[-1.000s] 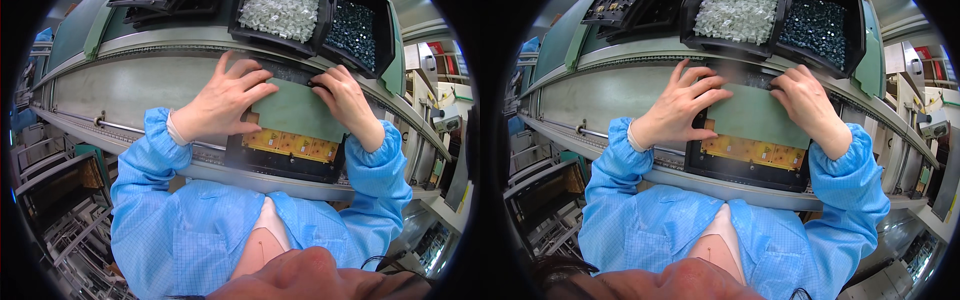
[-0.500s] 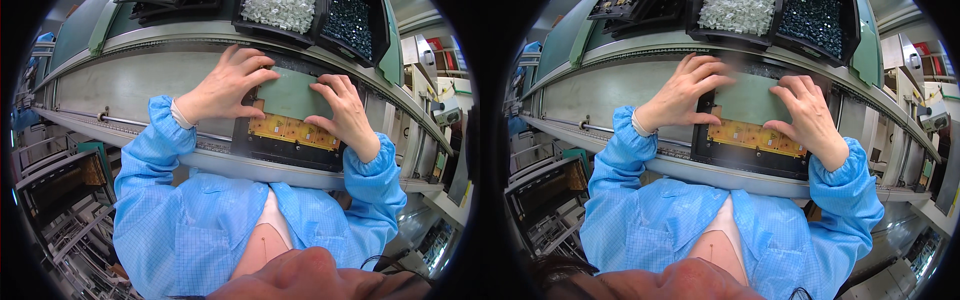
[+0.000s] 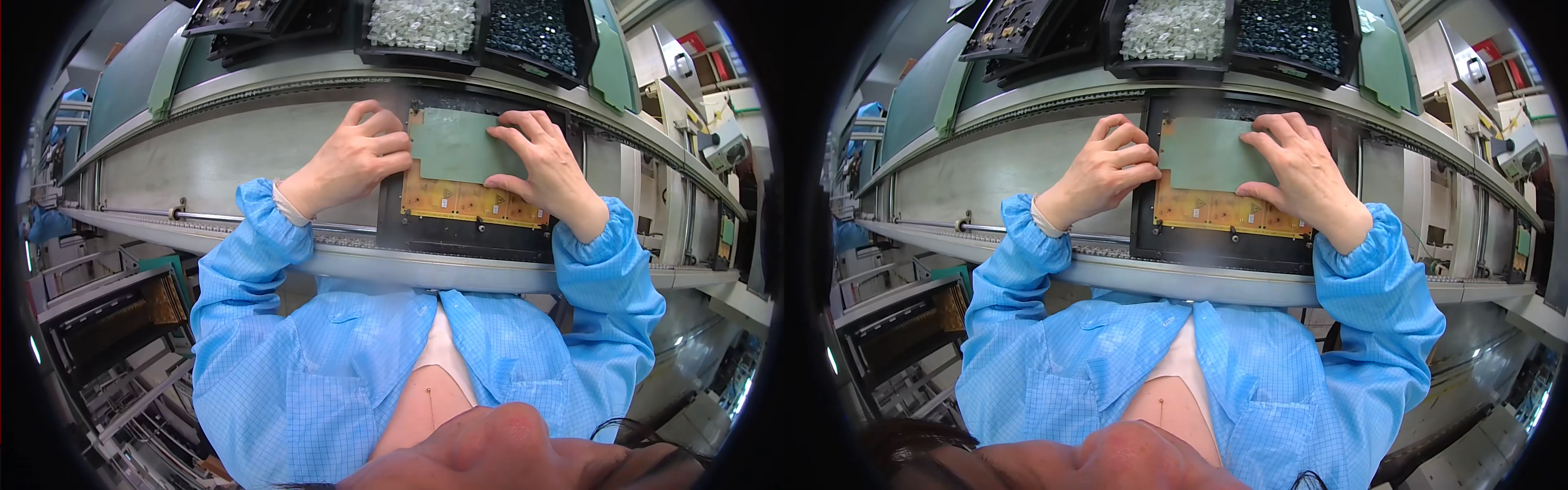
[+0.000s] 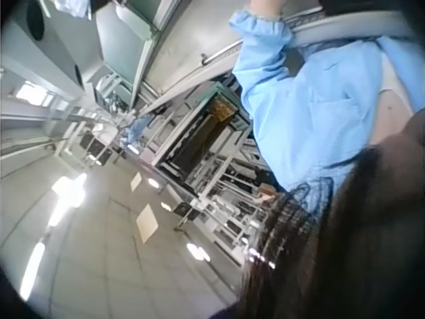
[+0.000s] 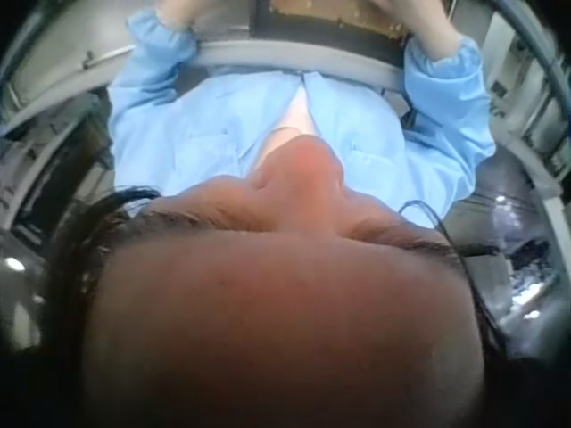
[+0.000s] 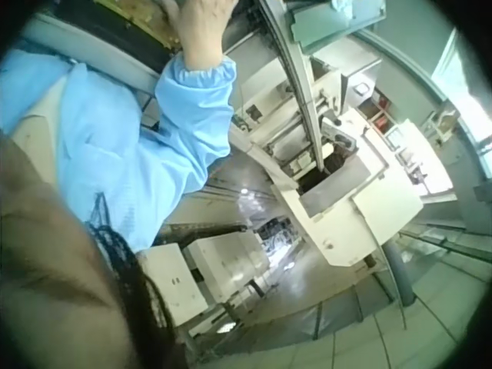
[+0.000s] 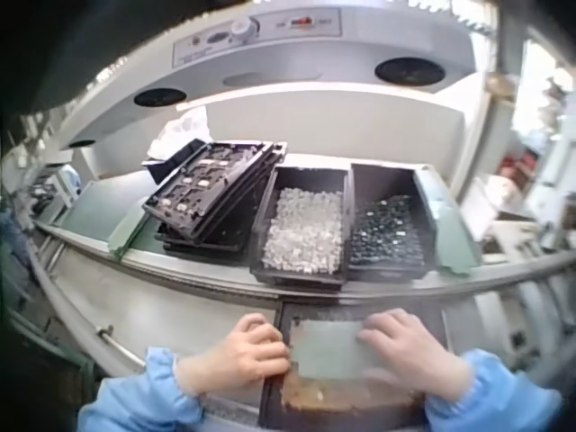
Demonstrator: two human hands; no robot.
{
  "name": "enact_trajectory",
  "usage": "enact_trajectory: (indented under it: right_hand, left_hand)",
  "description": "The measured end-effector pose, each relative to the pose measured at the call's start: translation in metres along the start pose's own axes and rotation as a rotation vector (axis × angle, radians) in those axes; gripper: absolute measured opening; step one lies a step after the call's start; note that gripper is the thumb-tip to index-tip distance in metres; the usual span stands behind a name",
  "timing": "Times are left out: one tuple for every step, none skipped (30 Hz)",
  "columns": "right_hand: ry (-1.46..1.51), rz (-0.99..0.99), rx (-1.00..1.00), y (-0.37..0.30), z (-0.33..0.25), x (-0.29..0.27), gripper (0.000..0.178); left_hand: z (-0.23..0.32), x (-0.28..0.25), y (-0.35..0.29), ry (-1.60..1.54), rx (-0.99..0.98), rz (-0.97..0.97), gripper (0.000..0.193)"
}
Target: The recorder is assembling electronic components onto printed circuit boards at an industrial workstation.
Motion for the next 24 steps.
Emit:
enact_trajectory:
  right_hand:
    - [0.003, -0.002, 0.001, -0.002, 0.001, 0.000, 0.062]
    - [-0.003, 0.009, 0.013, -0.005, 0.002, 0.000, 0.062]
    - [0.014, 0.012, 0.001, -0.007, 0.004, 0.000, 0.060]
    - [0.031, 0.015, -0.010, -0.011, 0.005, -0.002, 0.059]
    - [0.025, 0.024, -0.001, -0.014, 0.009, -0.005, 0.059]
    - [0.044, 0.074, 0.011, -0.018, 0.013, -0.010, 0.056]
    - [0.063, 0.124, 0.023, -0.024, 0.018, -0.016, 0.054]
    - [0.070, 0.186, 0.040, -0.031, 0.022, -0.023, 0.042]
    - [0.066, 0.189, 0.055, -0.040, 0.028, -0.026, 0.042]
    - [0.099, 0.227, 0.118, -0.049, 0.037, -0.030, 0.037]
    - [0.132, 0.267, 0.184, -0.061, 0.044, -0.033, 0.033]
    - [0.128, 0.269, 0.203, -0.072, 0.049, -0.034, 0.033]
    - [0.134, 0.265, 0.241, -0.084, 0.054, -0.035, 0.031]
    - [0.141, 0.264, 0.277, -0.094, 0.059, -0.035, 0.028]
    - [0.148, 0.263, 0.313, -0.103, 0.063, -0.034, 0.026]
    - [0.153, 0.269, 0.323, -0.110, 0.066, -0.033, 0.024]
    - [0.147, 0.274, 0.342, -0.118, 0.070, -0.030, 0.024]
    - [0.172, 0.266, 0.330, -0.124, 0.073, -0.026, 0.024]
    - [0.198, 0.258, 0.316, -0.129, 0.075, -0.023, 0.023]
    - [0.205, 0.277, 0.291, -0.131, 0.074, -0.020, 0.023]
    - [0.205, 0.282, 0.304, -0.132, 0.077, -0.017, 0.023]
    - [0.218, 0.275, 0.274, -0.132, 0.078, -0.014, 0.023]
    - [0.234, 0.267, 0.241, -0.130, 0.078, -0.012, 0.022]
    - [0.264, 0.268, 0.251, -0.130, 0.078, -0.010, 0.022]
  left_hand:
    - [0.002, 0.000, 0.002, 0.011, 0.030, -0.032, 0.021]
    - [0.004, -0.003, 0.006, 0.014, 0.047, -0.033, 0.021]
    - [0.004, -0.007, 0.011, -0.075, -0.037, -0.046, 0.028]
    - [0.004, -0.008, 0.016, -0.164, -0.121, -0.060, 0.035]
    - [0.008, -0.007, 0.022, -0.161, -0.107, -0.060, 0.035]
    - [0.011, -0.004, 0.029, -0.126, -0.122, -0.017, 0.045]
    - [0.014, -0.002, 0.036, -0.094, -0.136, 0.027, 0.054]
    - [0.018, 0.003, 0.041, -0.069, -0.121, -0.009, 0.071]
    - [0.020, 0.005, 0.046, -0.076, -0.107, -0.011, 0.071]
    - [0.021, 0.009, 0.051, -0.056, -0.113, -0.042, 0.073]
    - [0.022, 0.013, 0.056, -0.038, -0.116, -0.074, 0.075]
    - [0.022, 0.016, 0.059, -0.022, -0.120, -0.103, 0.078]
    - [0.023, 0.017, 0.062, -0.031, -0.104, -0.106, 0.078]
    - [0.023, 0.018, 0.064, -0.013, -0.117, -0.130, 0.078]
    - [0.023, 0.019, 0.067, 0.005, -0.130, -0.153, 0.077]
    - [0.024, 0.017, 0.070, -0.012, -0.139, -0.159, 0.076]
    - [0.026, 0.016, 0.074, -0.019, -0.120, -0.162, 0.076]
    - [0.027, 0.015, 0.076, -0.030, -0.135, -0.174, 0.076]
    - [0.028, 0.015, 0.078, -0.040, -0.152, -0.186, 0.075]
    - [0.029, 0.015, 0.079, -0.036, -0.153, -0.183, 0.075]
    - [0.031, 0.015, 0.081, -0.039, -0.140, -0.188, 0.075]
    - [0.032, 0.016, 0.082, -0.034, -0.147, -0.193, 0.074]
    - [0.033, 0.017, 0.083, -0.027, -0.156, -0.199, 0.074]
    - [0.033, 0.017, 0.084, -0.031, -0.161, -0.201, 0.073]
Point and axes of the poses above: each hand's wrist, its own y-axis towards the middle knuckle, its own x-axis out of the palm, z = x × y, the point moved 4 cm from there along y, towards the middle knuckle, and after that the axes turned 2 degrees about -z, right-handed, at the moved point
